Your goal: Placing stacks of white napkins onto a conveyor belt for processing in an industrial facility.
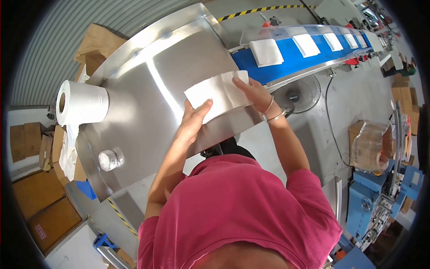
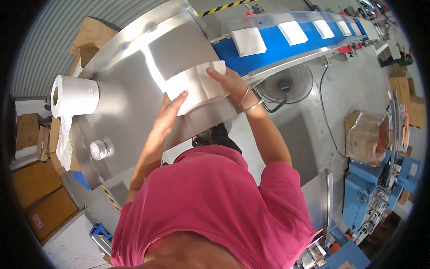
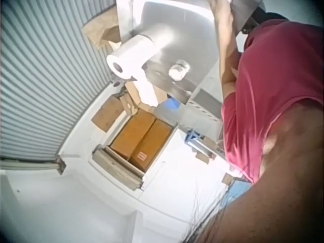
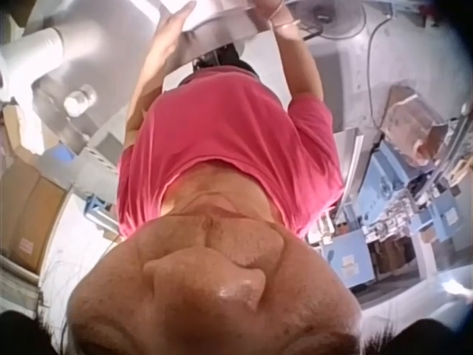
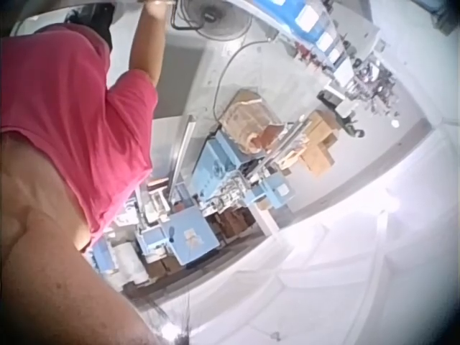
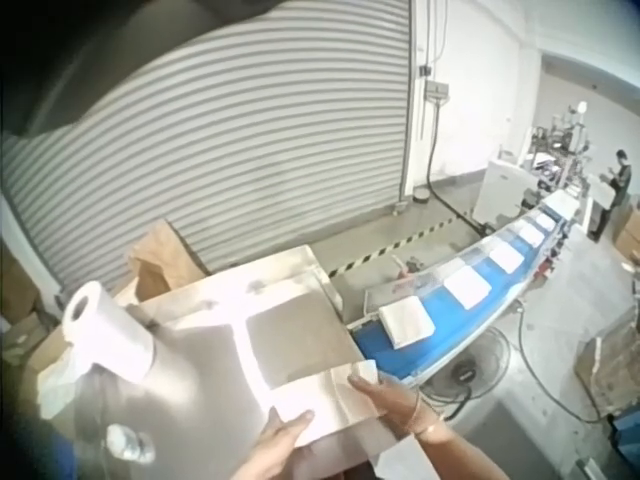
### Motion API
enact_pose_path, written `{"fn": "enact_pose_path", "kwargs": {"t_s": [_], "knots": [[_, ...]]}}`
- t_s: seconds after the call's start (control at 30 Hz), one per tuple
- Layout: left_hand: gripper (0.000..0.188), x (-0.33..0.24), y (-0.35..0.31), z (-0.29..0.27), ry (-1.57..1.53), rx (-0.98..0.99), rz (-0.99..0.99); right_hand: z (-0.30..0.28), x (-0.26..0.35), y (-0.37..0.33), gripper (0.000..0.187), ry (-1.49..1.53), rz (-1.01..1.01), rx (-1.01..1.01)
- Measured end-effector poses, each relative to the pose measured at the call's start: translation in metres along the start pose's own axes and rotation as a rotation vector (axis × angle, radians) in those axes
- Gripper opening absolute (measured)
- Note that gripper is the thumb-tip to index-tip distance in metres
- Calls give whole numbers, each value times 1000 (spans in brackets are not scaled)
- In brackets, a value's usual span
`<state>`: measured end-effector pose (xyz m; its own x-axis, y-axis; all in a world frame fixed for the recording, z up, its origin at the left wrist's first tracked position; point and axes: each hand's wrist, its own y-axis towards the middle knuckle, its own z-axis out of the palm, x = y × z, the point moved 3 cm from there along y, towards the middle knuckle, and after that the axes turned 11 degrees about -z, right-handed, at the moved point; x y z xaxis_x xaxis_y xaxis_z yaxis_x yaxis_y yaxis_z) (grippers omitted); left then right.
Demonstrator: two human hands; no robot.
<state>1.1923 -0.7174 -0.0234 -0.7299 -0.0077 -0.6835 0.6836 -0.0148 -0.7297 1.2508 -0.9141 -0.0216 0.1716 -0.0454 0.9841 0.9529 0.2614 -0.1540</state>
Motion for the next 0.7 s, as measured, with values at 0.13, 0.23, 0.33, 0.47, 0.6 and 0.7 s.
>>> {"fn": "enact_pose_path", "kwargs": {"t_s": [0.13,0.23,0.33,0.47,0.6,0.7], "knots": [[97,-4,2,6,8,1,17,-13,-29,11,41,144,99,-103],[95,-6,-3,7,8,7,16,-16,-31,11,42,370,126,-150],[94,0,-4,5,-6,-11,24,-24,-46,11,29,-430,124,83],[93,-2,-6,4,0,-31,16,-40,-47,14,37,198,-40,-286],[92,-6,-1,13,15,-60,-23,-58,-80,32,54,542,157,-193],[87,-5,1,11,36,4,35,-3,-22,4,46,426,221,-50]]}}
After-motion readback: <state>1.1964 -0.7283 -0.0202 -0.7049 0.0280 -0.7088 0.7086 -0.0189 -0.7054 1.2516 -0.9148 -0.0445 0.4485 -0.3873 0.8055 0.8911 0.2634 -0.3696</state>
